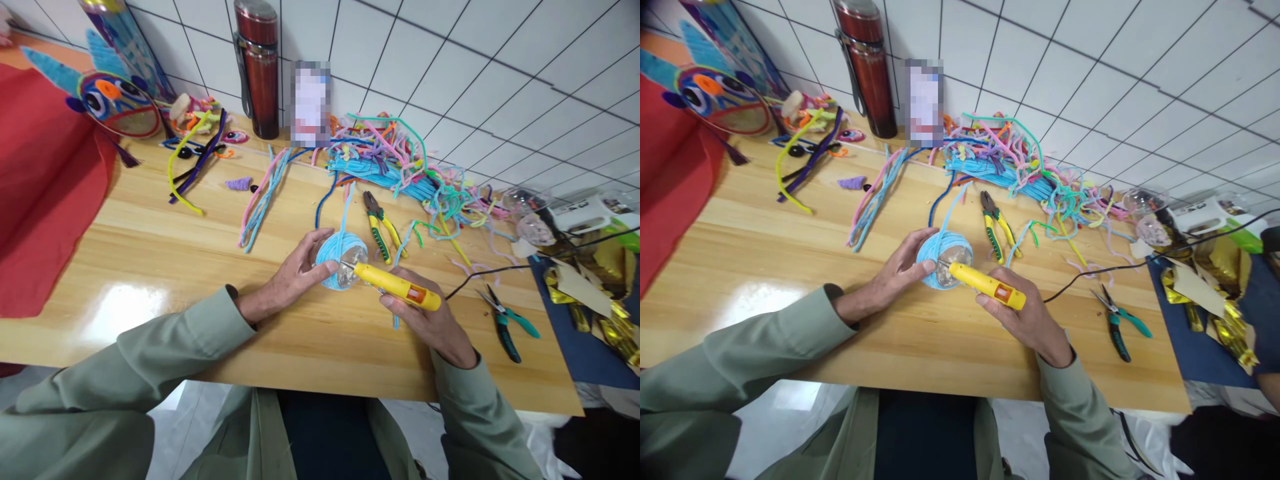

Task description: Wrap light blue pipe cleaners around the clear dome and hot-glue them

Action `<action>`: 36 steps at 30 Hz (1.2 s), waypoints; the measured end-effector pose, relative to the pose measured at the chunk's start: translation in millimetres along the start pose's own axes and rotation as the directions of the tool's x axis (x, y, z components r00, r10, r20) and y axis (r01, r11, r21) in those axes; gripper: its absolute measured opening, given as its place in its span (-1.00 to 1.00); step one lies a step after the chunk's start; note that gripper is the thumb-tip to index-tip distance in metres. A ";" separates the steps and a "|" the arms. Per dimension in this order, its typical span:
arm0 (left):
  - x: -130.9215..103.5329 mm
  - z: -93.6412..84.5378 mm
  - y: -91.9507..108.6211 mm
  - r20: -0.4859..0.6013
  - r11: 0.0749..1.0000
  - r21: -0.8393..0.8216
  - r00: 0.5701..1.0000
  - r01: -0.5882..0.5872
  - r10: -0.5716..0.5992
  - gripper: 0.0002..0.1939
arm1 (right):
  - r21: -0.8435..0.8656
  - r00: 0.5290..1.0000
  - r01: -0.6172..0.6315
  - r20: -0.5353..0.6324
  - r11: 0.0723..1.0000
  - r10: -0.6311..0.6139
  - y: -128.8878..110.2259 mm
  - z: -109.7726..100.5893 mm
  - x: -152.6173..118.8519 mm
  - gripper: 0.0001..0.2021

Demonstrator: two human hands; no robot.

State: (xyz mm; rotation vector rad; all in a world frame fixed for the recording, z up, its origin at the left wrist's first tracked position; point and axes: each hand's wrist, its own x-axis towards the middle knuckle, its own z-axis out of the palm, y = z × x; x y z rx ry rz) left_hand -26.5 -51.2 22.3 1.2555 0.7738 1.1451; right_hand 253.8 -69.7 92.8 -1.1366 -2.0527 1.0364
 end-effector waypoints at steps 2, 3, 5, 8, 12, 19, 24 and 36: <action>0.3 -0.2 -1.1 -0.007 1.000 0.002 1.000 -0.008 0.008 -0.29 | 0.000 1.000 -0.007 0.002 1.000 0.007 -0.1 -0.1 0.1 -0.75; 0.4 -0.2 -1.6 -0.011 1.000 0.003 1.000 -0.012 0.012 -0.29 | -0.001 1.000 -0.010 0.003 1.000 0.010 -0.2 -0.1 0.1 -0.74; 0.6 -0.3 -2.2 -0.012 1.000 0.004 1.000 -0.015 0.015 -0.28 | -0.002 1.000 -0.012 0.003 1.000 0.012 -0.3 -0.2 0.2 -0.73; 0.4 -0.2 -1.4 -0.007 1.000 0.006 1.000 -0.004 0.004 -0.28 | -0.004 1.000 -0.010 0.001 1.000 0.010 0.4 0.0 -0.2 -0.76; 0.0 -0.2 0.6 -0.001 1.000 0.006 1.000 0.001 -0.001 -0.28 | -0.003 1.000 0.002 0.000 1.000 -0.002 1.0 0.8 -0.5 -0.78; 0.2 -0.6 -0.6 0.005 1.000 0.017 1.000 0.000 0.000 -0.28 | -0.012 1.000 -0.015 -0.006 1.000 0.015 -1.9 1.6 1.2 -0.72; 0.4 -0.4 -0.9 0.000 1.000 0.013 1.000 -0.009 0.009 -0.29 | -0.012 1.000 0.003 -0.005 1.000 -0.003 -1.0 1.2 0.6 -0.74; 0.4 0.5 1.0 0.004 1.000 0.010 1.000 0.003 -0.003 -0.29 | -0.015 1.000 0.019 -0.005 1.000 -0.019 0.0 1.4 0.0 -0.78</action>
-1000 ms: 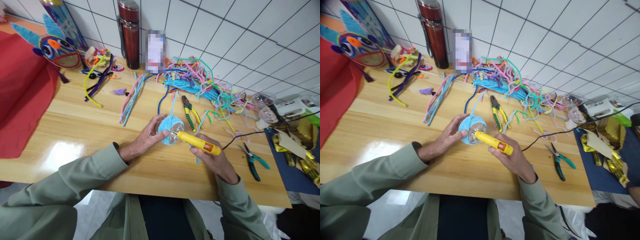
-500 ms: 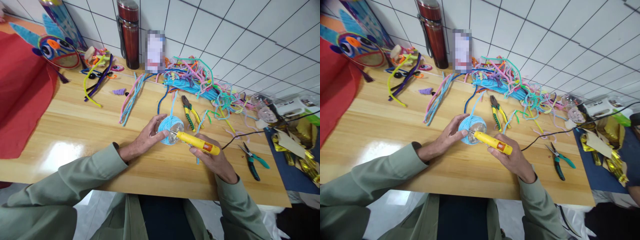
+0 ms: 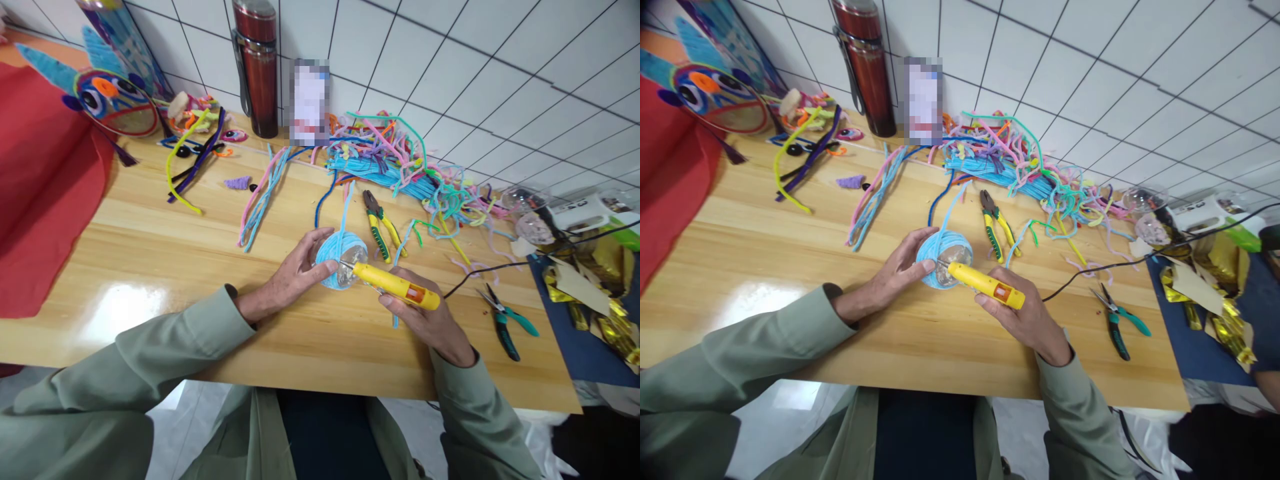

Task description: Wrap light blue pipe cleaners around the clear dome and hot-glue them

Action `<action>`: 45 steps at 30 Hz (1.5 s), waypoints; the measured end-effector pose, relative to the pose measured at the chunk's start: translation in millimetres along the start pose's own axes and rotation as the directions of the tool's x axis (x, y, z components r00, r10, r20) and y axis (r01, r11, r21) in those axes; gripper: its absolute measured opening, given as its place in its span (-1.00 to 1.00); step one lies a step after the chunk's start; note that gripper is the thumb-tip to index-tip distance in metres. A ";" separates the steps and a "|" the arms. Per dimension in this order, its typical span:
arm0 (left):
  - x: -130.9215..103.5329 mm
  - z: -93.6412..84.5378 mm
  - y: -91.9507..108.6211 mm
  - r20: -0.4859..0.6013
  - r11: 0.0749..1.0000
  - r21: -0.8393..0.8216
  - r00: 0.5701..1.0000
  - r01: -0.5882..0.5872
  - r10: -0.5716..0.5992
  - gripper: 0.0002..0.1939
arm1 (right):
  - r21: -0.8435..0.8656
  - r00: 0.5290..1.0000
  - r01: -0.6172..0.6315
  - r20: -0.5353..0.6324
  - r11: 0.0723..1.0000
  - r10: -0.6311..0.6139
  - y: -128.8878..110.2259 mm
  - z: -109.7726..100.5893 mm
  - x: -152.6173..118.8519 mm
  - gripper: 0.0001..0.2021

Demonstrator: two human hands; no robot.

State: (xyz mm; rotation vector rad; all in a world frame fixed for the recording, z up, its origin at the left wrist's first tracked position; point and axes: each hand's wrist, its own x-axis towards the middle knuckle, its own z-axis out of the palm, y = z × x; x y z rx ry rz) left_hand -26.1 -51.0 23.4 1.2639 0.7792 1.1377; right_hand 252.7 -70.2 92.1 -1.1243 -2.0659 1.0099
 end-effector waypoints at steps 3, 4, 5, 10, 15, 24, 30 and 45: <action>0.1 -0.2 -0.1 0.006 1.000 0.000 1.000 -0.003 0.003 -0.29 | 0.004 1.000 0.010 0.002 1.000 -0.010 -0.6 0.0 -0.5 -0.80; 0.0 -0.2 0.0 0.009 1.000 -0.001 1.000 -0.002 0.002 -0.29 | 0.004 1.000 0.008 0.001 1.000 -0.008 -0.6 0.0 -0.7 -0.81; 0.0 -0.2 0.2 0.009 1.000 -0.002 1.000 -0.002 0.002 -0.29 | 0.004 1.000 0.004 0.000 1.000 -0.004 -0.5 0.1 -0.9 -0.81; -0.2 -0.3 0.6 0.007 1.000 0.006 1.000 0.005 -0.005 -0.28 | -0.001 1.000 -0.007 0.001 1.000 0.007 0.2 0.1 -1.0 -0.80; 0.1 -0.3 0.0 0.007 1.000 0.005 1.000 0.002 -0.002 -0.28 | -0.004 1.000 -0.005 -0.002 1.000 0.005 0.4 0.1 -0.7 -0.83; 0.0 -0.8 -0.3 0.002 1.000 0.020 1.000 0.001 -0.001 -0.29 | 0.007 1.000 -0.009 -0.007 1.000 0.009 -2.1 -0.2 -0.5 -0.82; 0.3 -1.0 -0.1 0.001 1.000 0.028 1.000 0.006 -0.006 -0.28 | -0.001 1.000 -0.001 -0.013 1.000 0.001 -1.4 0.4 0.3 -0.81; 0.6 -1.4 1.8 0.009 1.000 0.028 1.000 0.003 -0.003 -0.31 | 0.007 0.999 -0.034 -0.033 0.999 0.034 -0.9 2.1 -0.3 -0.76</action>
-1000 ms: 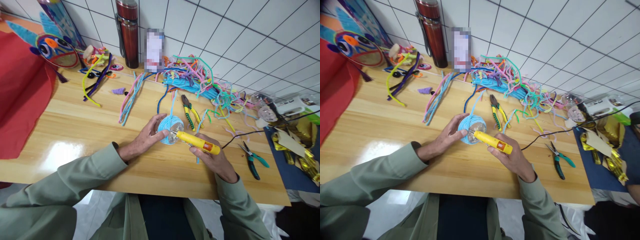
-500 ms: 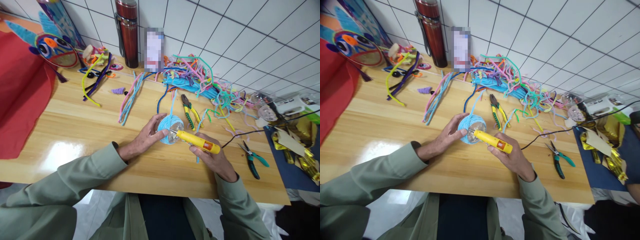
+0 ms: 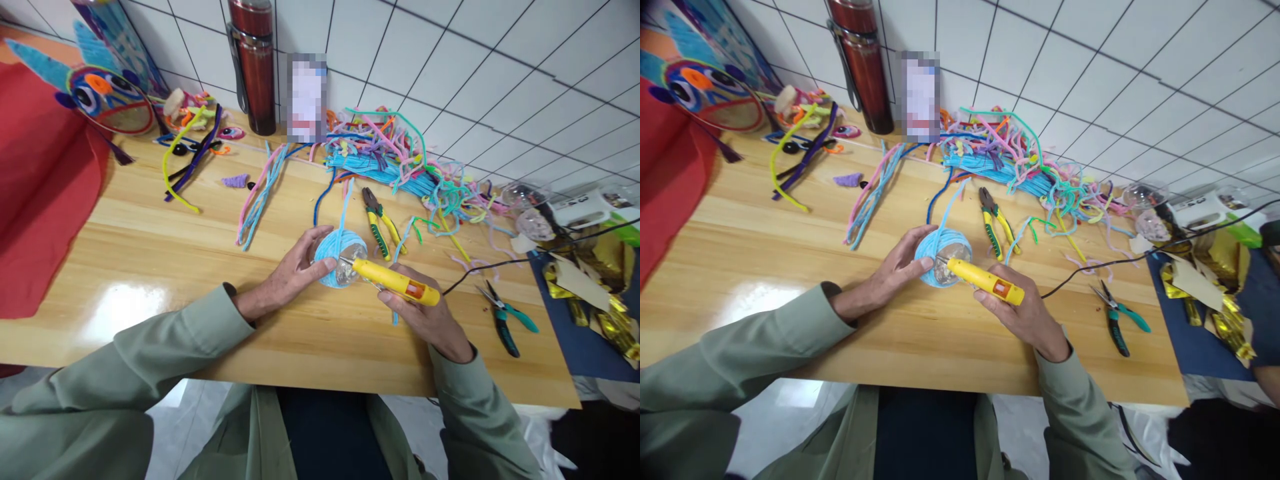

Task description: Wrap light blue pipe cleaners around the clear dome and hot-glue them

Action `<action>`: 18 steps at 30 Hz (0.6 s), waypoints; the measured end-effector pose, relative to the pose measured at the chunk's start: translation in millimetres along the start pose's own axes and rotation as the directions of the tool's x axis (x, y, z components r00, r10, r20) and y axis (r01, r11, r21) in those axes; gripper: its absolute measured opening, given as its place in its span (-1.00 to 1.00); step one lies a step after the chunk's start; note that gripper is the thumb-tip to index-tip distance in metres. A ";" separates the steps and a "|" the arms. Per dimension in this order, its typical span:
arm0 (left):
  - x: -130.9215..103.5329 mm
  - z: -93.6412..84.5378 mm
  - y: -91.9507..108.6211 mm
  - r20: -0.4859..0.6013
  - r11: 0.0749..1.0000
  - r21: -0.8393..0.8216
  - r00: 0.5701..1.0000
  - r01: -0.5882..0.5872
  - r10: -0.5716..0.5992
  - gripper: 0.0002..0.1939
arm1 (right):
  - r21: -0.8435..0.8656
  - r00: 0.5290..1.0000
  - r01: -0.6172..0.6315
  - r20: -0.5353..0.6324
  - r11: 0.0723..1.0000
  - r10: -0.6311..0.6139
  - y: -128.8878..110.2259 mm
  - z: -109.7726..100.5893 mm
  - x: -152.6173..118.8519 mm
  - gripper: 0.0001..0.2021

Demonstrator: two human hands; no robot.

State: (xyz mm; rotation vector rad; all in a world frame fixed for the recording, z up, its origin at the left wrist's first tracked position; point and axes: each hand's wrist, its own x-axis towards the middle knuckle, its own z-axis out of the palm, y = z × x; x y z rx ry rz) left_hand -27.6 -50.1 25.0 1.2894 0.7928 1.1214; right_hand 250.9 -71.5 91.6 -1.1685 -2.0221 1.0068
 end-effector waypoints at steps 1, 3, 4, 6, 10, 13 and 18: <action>0.2 -0.2 -0.3 -0.002 1.000 0.001 1.000 0.000 0.000 -0.30 | 0.002 1.000 0.001 -0.018 1.000 -0.001 1.1 -0.1 -0.3 -0.75; 0.3 -0.6 0.0 -0.004 1.000 0.004 1.000 0.003 -0.003 -0.29 | 0.024 0.996 0.007 -0.085 1.000 -0.005 5.8 -0.5 -1.4 -0.74; 0.1 -0.8 0.7 -0.003 1.000 0.006 1.000 0.009 -0.009 -0.28 | 0.046 0.992 0.005 -0.127 0.999 0.000 9.2 -0.8 -2.2 -0.73; -0.9 -1.2 3.2 0.001 0.999 0.010 1.000 0.031 -0.031 -0.27 | 0.101 0.981 -0.014 -0.189 0.995 0.033 16.8 -1.8 -4.5 -0.69; -3.5 -1.6 8.0 0.013 0.997 0.014 0.997 0.072 -0.072 -0.28 | 0.079 0.959 -0.050 -0.276 0.996 0.070 30.1 -11.9 -14.5 -0.65; -4.0 -1.4 6.8 0.014 0.996 0.028 0.996 0.090 -0.091 -0.30 | -0.052 0.925 -0.116 -0.370 0.992 0.089 43.7 -34.3 -29.3 -0.77; -4.2 0.3 1.2 0.006 0.996 0.056 0.998 0.065 -0.065 -0.30 | -0.327 0.905 -0.286 -0.402 0.901 0.141 96.6 -94.6 -57.6 -0.75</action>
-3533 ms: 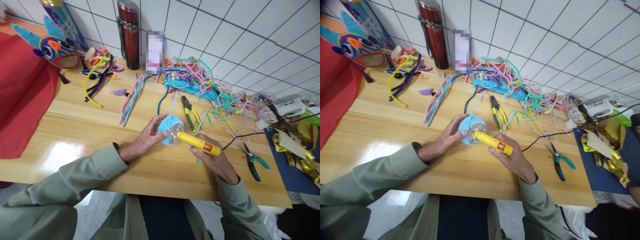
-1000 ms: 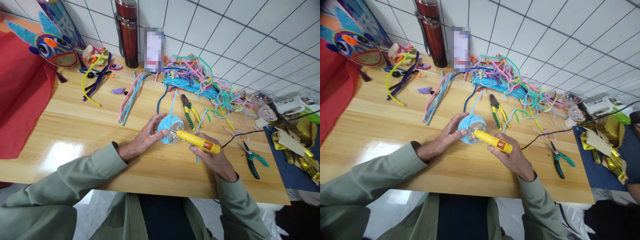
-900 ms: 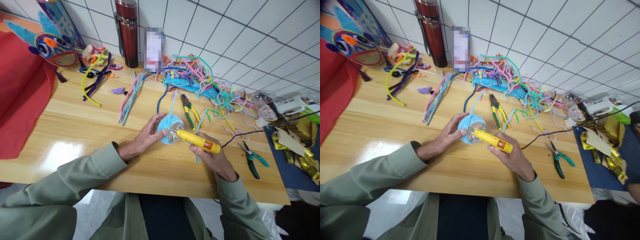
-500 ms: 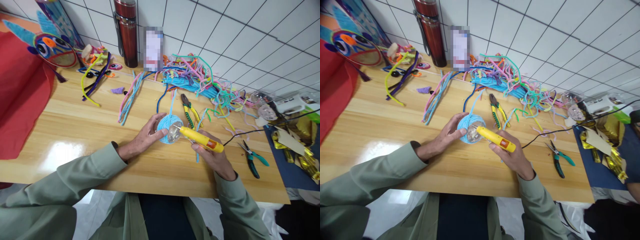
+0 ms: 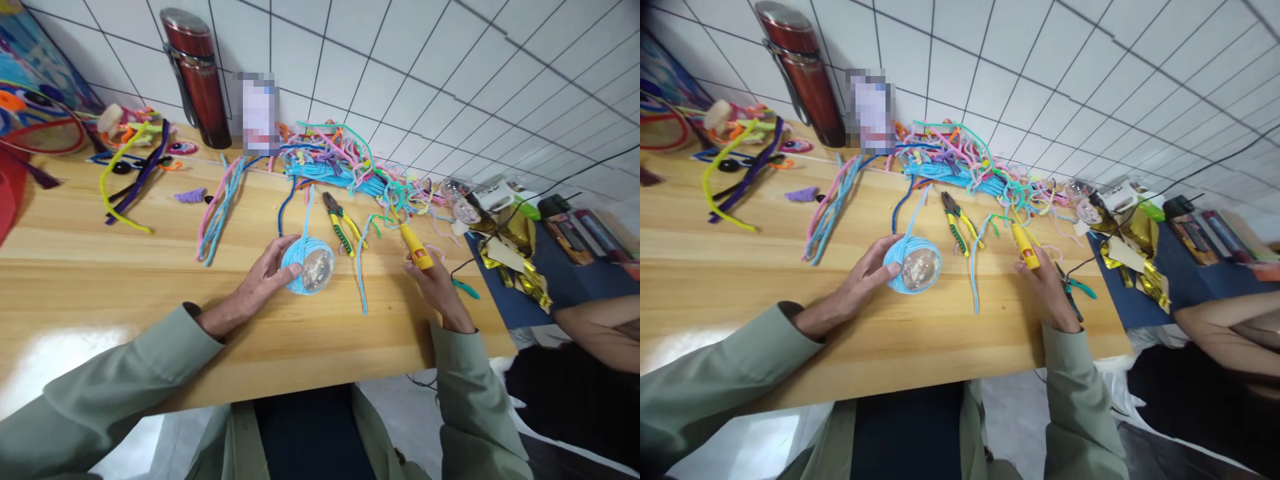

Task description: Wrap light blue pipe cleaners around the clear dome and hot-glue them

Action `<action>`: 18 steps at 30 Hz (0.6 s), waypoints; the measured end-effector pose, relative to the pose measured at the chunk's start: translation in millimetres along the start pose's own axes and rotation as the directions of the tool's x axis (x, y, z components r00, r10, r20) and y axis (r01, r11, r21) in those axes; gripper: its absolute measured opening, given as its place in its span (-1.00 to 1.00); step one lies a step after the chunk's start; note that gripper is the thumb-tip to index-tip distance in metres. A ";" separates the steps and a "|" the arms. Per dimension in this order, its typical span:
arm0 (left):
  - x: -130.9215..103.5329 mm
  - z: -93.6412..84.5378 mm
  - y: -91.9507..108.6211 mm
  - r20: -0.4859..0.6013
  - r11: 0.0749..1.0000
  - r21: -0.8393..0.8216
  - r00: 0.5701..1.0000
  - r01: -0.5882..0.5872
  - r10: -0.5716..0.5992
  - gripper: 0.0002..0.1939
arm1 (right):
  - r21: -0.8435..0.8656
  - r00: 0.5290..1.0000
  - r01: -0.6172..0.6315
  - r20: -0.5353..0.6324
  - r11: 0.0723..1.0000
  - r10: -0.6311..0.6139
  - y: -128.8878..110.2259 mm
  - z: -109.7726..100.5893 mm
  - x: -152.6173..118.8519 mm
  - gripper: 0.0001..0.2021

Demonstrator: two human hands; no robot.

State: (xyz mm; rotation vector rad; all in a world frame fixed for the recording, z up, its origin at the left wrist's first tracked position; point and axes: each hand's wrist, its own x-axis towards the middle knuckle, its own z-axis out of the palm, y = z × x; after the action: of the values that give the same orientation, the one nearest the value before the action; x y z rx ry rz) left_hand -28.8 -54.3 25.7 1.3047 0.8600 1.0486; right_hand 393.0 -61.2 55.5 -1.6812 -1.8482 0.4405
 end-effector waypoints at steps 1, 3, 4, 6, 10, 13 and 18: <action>-0.2 0.3 -0.6 -0.001 1.000 0.008 1.000 -0.001 0.001 -0.30 | -0.081 1.000 -0.016 -0.012 0.997 0.015 16.6 -5.4 2.6 -0.74; -0.8 0.6 -1.3 -0.002 1.000 0.023 1.000 -0.002 0.002 -0.31 | -0.222 1.000 -0.028 0.001 0.975 0.029 45.0 -11.9 7.7 -0.64; -1.0 0.6 -1.4 0.000 1.000 0.030 1.000 -0.005 0.005 -0.31 | -0.245 0.999 -0.036 -0.007 0.969 0.035 55.7 -12.9 9.6 -0.59; -1.3 0.3 -1.7 0.011 0.999 0.036 1.000 -0.014 0.013 -0.33 | -0.278 0.999 -0.045 -0.018 0.960 0.041 69.8 -11.2 11.8 -0.51; -1.0 0.4 -2.6 0.037 0.999 0.036 0.999 -0.030 0.029 -0.32 | -0.320 1.000 -0.024 0.004 0.947 0.026 75.9 -0.8 9.6 -0.43; -1.0 1.8 -2.3 0.036 0.999 0.030 0.999 -0.031 0.030 -0.30 | -0.343 1.000 0.016 0.026 0.939 -0.007 70.8 5.4 5.1 -0.40; -1.2 4.3 0.1 0.051 1.000 0.023 0.999 -0.011 0.010 -0.25 | -0.383 0.998 0.050 -0.026 0.922 -0.065 45.6 7.7 -0.4 -0.45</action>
State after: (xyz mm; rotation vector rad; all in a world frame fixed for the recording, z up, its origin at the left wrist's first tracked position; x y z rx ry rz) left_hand -25.2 -56.8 26.1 1.3509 0.8304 1.0121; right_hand 423.8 -53.9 21.8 -1.8606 -2.0467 0.0168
